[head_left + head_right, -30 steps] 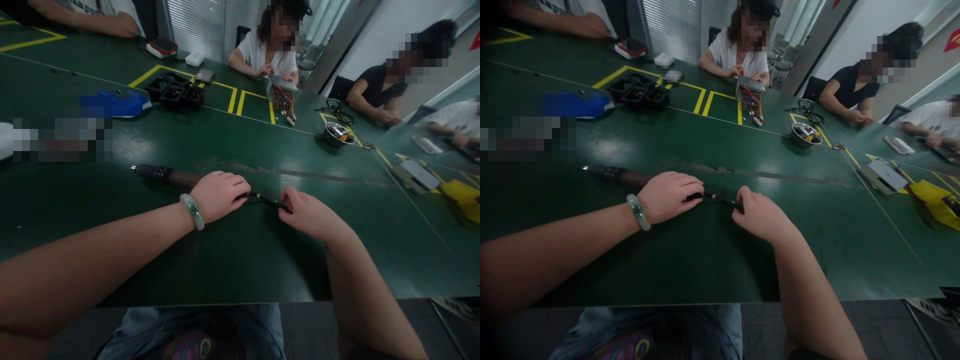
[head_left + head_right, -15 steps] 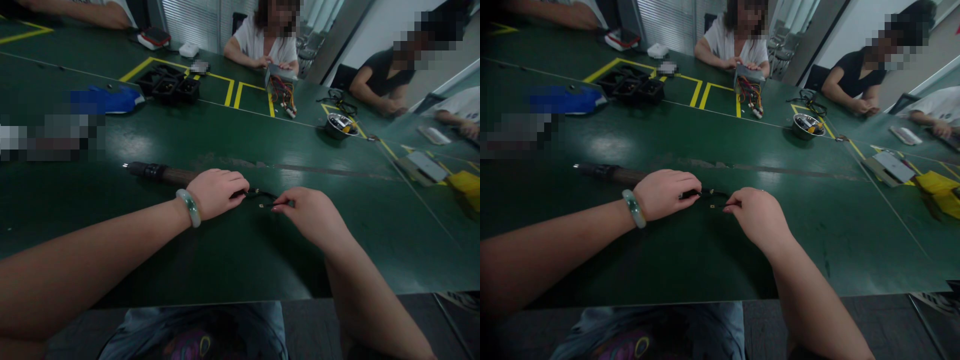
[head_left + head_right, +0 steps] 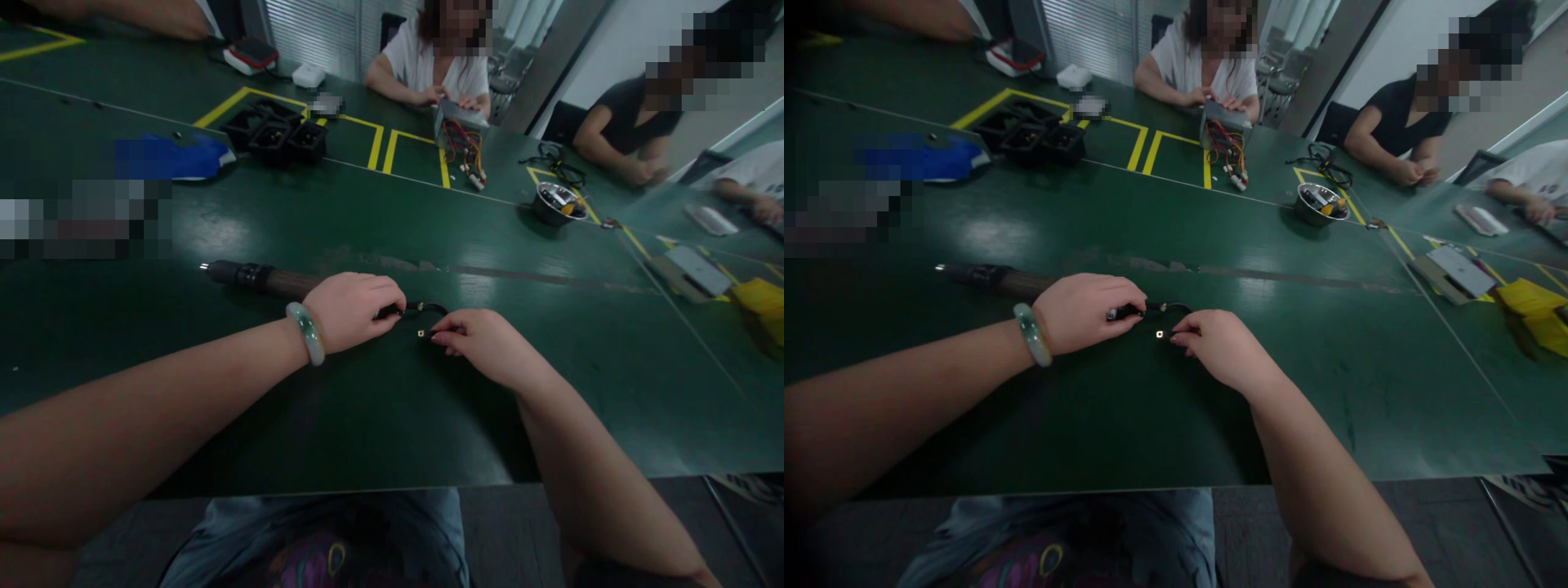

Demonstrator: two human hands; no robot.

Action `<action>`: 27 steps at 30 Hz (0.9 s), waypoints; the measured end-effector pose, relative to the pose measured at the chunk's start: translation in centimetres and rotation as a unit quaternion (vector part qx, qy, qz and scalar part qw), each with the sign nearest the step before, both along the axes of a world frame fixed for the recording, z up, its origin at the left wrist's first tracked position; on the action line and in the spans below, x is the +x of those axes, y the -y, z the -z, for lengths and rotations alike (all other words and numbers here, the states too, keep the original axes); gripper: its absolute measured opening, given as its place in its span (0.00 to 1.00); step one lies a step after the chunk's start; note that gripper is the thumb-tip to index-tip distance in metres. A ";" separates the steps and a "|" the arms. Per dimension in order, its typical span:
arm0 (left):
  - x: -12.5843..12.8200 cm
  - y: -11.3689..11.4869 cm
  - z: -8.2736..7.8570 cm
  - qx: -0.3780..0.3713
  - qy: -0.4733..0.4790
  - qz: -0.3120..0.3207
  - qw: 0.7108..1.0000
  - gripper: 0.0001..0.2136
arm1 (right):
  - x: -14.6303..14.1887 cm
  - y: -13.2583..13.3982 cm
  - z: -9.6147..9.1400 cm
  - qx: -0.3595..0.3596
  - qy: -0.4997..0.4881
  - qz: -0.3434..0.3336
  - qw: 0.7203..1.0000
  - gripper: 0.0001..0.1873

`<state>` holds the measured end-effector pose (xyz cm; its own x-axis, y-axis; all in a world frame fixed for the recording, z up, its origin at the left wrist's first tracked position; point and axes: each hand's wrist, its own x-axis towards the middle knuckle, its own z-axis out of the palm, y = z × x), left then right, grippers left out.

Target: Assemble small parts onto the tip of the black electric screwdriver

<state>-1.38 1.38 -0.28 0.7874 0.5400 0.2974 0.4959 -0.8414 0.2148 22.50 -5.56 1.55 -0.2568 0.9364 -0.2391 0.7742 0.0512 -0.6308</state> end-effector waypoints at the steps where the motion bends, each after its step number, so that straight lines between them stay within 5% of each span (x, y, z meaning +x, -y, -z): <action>1: 0.0 0.0 0.0 -0.001 -0.001 -0.002 1.000 0.09 | 0.1 0.0 0.0 -0.001 -0.001 -0.001 1.000 0.10; 13: 0.1 0.1 0.2 -0.003 0.003 -0.026 1.000 0.10 | -2.7 -1.1 2.0 0.245 0.098 0.021 0.964 0.06; 27: 0.0 0.1 0.1 0.000 0.008 -0.009 1.000 0.11 | -2.5 -1.1 2.1 0.261 0.034 -0.029 0.964 0.06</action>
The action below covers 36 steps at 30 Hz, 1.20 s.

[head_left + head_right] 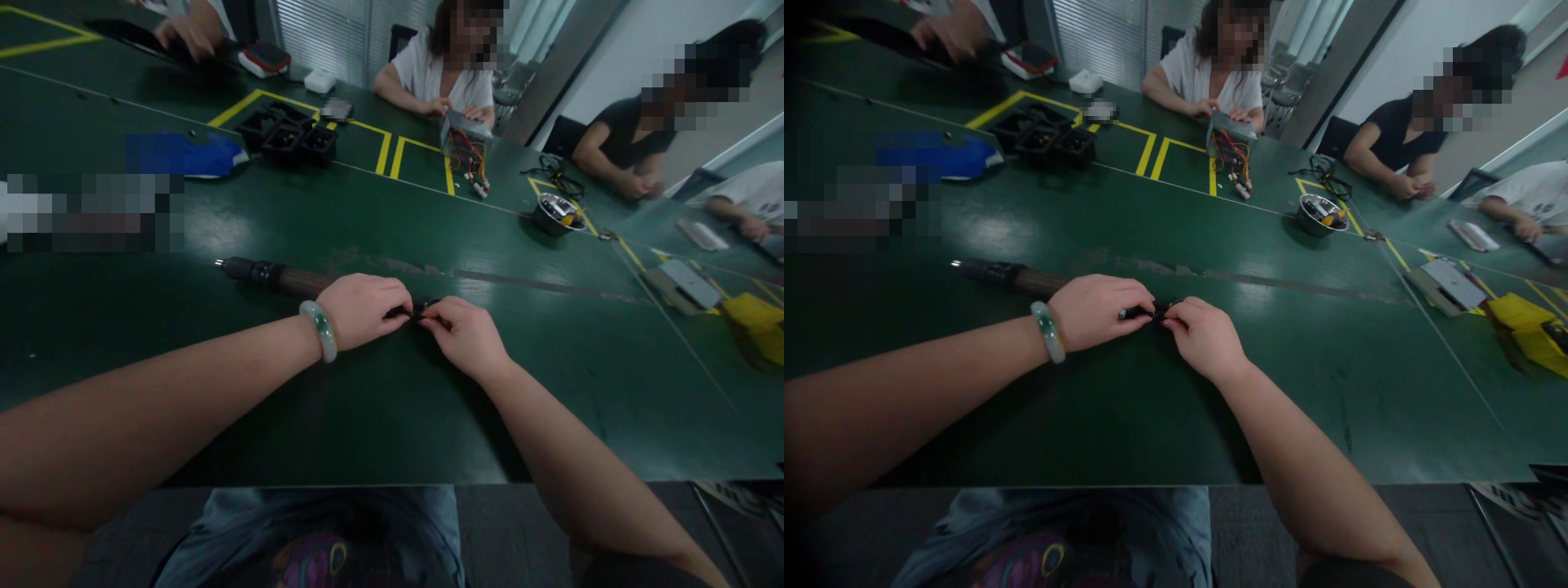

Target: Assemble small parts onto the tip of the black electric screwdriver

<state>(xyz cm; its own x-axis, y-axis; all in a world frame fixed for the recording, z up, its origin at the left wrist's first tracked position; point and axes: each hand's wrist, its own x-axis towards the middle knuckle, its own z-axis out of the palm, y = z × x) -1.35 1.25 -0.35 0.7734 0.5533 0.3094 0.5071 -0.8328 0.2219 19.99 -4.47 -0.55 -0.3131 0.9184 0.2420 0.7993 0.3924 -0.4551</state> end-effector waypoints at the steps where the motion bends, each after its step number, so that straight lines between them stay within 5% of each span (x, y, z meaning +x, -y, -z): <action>1: 0.0 0.0 0.0 -0.001 0.000 0.002 1.000 0.10 | 0.0 0.0 0.0 0.000 -0.010 -0.002 1.000 0.05; 36: 0.0 0.3 -0.1 0.012 0.020 -0.012 1.000 0.12 | -0.5 -1.0 0.7 -0.017 -0.055 -0.029 0.998 0.03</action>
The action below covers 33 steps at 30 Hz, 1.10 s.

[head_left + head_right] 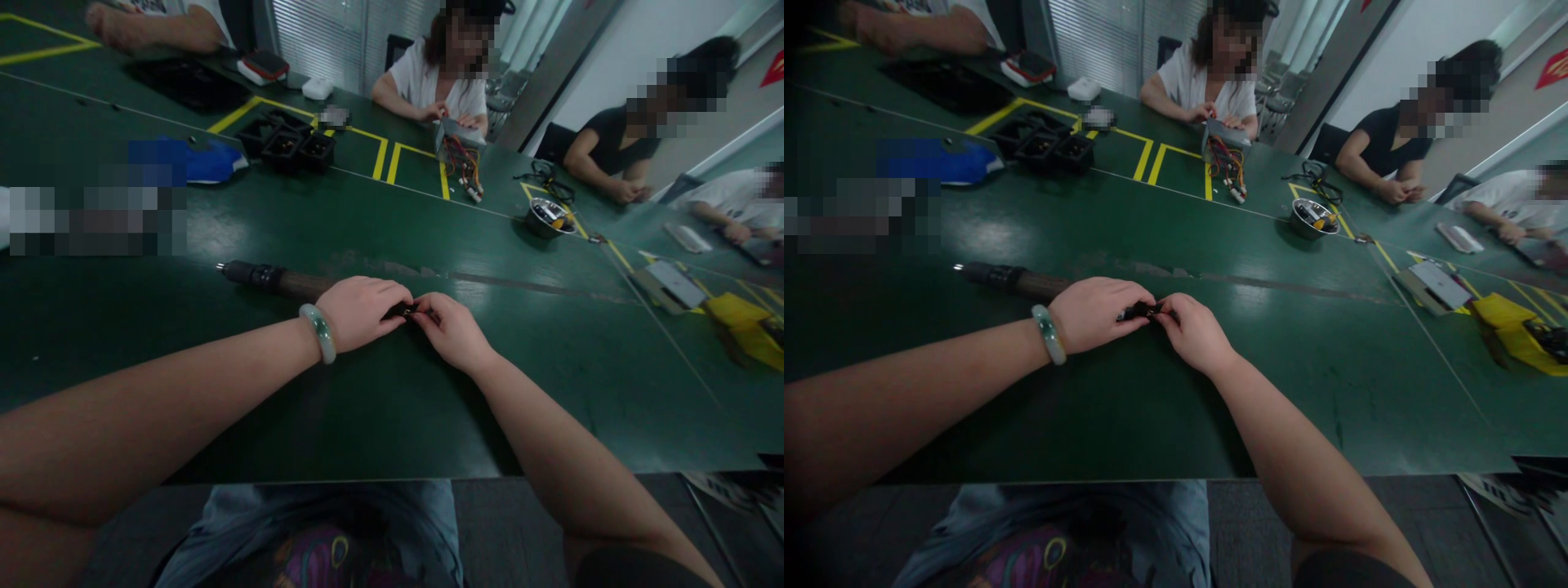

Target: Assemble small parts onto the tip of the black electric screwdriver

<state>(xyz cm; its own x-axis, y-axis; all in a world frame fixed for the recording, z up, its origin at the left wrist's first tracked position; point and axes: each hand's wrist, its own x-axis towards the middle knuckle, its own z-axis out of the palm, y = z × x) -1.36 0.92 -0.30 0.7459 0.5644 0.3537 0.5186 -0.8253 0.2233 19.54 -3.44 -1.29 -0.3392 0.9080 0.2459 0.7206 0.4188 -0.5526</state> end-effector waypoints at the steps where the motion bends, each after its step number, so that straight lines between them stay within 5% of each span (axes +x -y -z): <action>1: 0.0 0.2 -0.2 0.011 0.018 0.000 1.000 0.12 | 0.0 0.0 0.1 0.003 -0.002 0.002 1.000 0.03; 4: -0.2 1.3 -0.7 0.037 0.055 0.052 0.996 0.09 | 0.0 0.1 0.2 0.009 -0.011 0.004 1.000 0.02; 9: -0.3 3.0 -0.7 -0.040 -0.051 0.289 0.955 0.06 | -0.1 0.3 0.0 0.001 0.001 0.026 1.000 0.02; 14: -0.5 3.0 -0.5 -0.149 -0.062 0.267 0.950 0.04 | 3.3 -0.1 -0.4 -0.013 0.037 0.106 0.994 0.03; 18: -0.6 2.8 -0.6 -0.161 -0.056 0.264 0.949 0.04 | 10.7 0.7 -1.3 -0.044 0.074 0.236 0.968 0.07; 22: -0.6 2.9 -0.5 -0.160 -0.053 0.265 0.949 0.04 | 20.4 4.8 -2.2 -0.076 0.103 0.408 0.904 0.06; 26: -0.6 2.9 -0.3 -0.152 -0.047 0.265 0.951 0.05 | 28.4 10.6 -1.6 -0.084 0.123 0.579 0.801 0.08; 30: -0.6 2.8 0.0 -0.146 -0.042 0.269 0.951 0.05 | 32.6 14.3 0.1 -0.053 0.128 0.681 0.719 0.19; 33: -0.6 2.7 0.0 -0.146 -0.045 0.267 0.952 0.05 | 33.7 14.7 0.9 -0.050 0.135 0.687 0.713 0.25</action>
